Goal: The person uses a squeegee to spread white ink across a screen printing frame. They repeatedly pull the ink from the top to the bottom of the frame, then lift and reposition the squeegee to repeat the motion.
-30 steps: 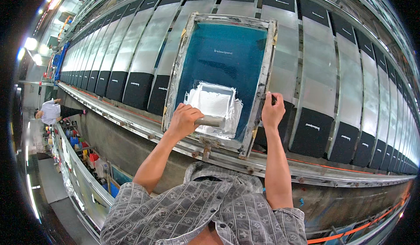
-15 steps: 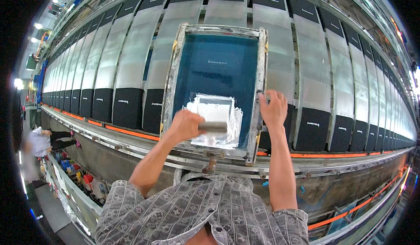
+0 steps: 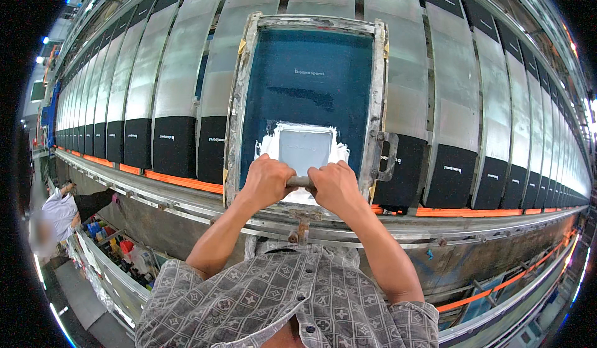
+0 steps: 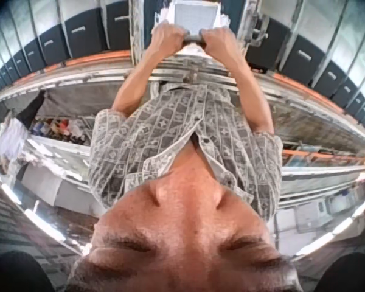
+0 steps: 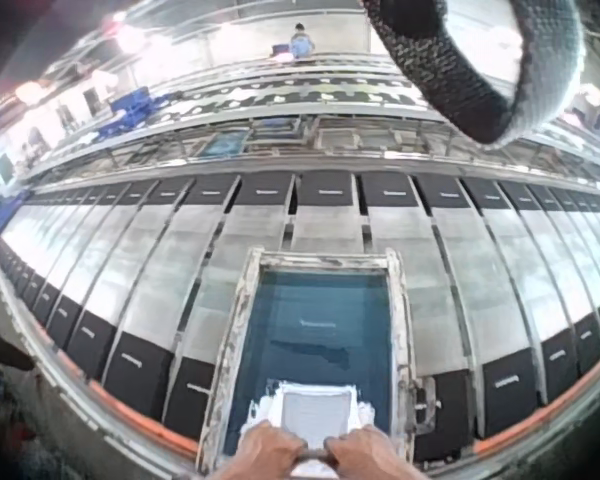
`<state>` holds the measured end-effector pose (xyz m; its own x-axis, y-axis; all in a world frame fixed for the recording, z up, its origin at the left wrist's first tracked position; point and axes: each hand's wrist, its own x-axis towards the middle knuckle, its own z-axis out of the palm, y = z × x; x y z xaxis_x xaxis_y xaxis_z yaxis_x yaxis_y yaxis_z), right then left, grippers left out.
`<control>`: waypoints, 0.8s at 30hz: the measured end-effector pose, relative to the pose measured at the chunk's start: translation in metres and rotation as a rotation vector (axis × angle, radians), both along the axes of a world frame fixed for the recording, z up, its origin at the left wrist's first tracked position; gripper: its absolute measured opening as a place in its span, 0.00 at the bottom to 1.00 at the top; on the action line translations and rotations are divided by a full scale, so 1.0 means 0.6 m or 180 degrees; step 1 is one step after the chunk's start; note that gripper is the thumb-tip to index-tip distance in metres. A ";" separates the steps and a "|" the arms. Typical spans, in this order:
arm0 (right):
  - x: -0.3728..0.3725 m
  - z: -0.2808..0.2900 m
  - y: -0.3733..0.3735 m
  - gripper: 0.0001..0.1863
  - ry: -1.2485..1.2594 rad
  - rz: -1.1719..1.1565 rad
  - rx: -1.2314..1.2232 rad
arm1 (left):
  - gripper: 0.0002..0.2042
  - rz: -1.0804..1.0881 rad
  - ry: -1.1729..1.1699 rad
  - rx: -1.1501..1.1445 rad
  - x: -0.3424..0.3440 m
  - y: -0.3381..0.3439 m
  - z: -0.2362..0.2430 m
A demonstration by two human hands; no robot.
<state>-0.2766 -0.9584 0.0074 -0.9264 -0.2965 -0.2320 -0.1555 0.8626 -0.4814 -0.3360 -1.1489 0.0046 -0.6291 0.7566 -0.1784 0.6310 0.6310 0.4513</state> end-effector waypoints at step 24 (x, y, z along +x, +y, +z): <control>-0.090 0.023 0.033 0.12 -0.0147 -0.0094 0.0059 | 0.08 -0.0118 0.0109 -0.0179 -0.097 0.038 0.019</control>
